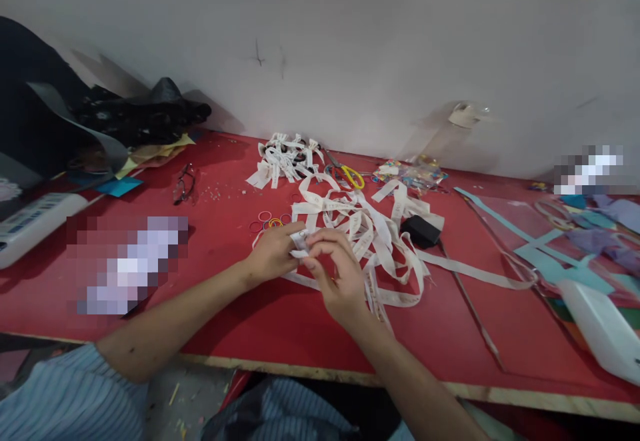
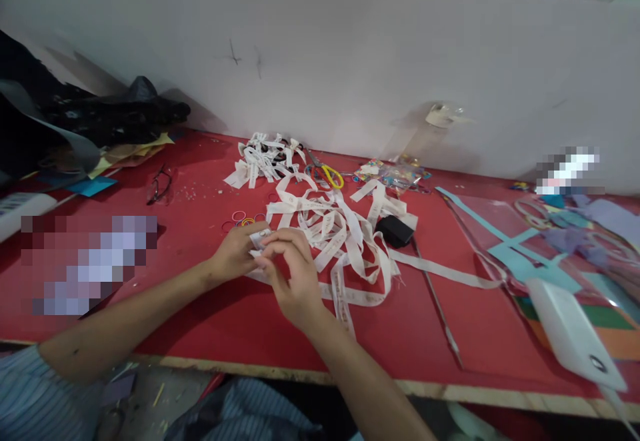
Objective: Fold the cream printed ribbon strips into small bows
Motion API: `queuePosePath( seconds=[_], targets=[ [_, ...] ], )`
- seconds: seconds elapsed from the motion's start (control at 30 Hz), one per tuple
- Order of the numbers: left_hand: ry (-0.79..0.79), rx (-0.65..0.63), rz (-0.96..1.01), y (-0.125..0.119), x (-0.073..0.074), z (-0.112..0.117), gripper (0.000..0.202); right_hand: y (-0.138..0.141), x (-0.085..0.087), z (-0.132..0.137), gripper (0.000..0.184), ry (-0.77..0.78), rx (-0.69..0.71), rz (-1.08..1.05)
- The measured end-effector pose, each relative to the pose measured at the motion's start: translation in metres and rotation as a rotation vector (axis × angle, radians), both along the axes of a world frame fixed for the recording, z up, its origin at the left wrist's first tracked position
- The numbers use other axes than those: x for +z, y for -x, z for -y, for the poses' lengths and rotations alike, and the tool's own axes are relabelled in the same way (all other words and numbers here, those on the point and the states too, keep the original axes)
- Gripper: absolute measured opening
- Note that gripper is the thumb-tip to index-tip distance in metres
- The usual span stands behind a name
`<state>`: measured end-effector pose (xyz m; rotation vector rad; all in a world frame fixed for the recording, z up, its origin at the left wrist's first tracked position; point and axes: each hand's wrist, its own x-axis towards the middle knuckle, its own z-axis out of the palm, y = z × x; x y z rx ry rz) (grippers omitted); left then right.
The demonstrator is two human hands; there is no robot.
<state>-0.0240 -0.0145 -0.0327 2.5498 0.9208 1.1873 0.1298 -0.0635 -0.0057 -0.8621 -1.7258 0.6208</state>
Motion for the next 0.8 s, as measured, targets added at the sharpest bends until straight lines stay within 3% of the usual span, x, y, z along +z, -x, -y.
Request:
queuePosePath(
  seconds=[0.13, 0.23, 0.5, 0.8],
  targets=[
    [0.017, -0.055, 0.027, 0.005, 0.002, 0.000, 0.021, 0.003, -0.003, -0.002, 0.007, 0.208, -0.034, -0.155],
    [0.049, -0.115, 0.056, 0.006, 0.004, 0.001, 0.025, 0.005, -0.008, -0.002, 0.005, 0.224, -0.077, -0.156],
    [0.209, -0.293, 0.106, 0.008, 0.006, 0.004, 0.027, 0.002, -0.013, -0.001, 0.027, 0.012, 0.070, 0.006],
    [0.322, -0.332, 0.137, 0.011, 0.002, 0.003, 0.026, -0.003, -0.017, -0.003, 0.026, -0.094, 0.082, 0.163]
  ],
)
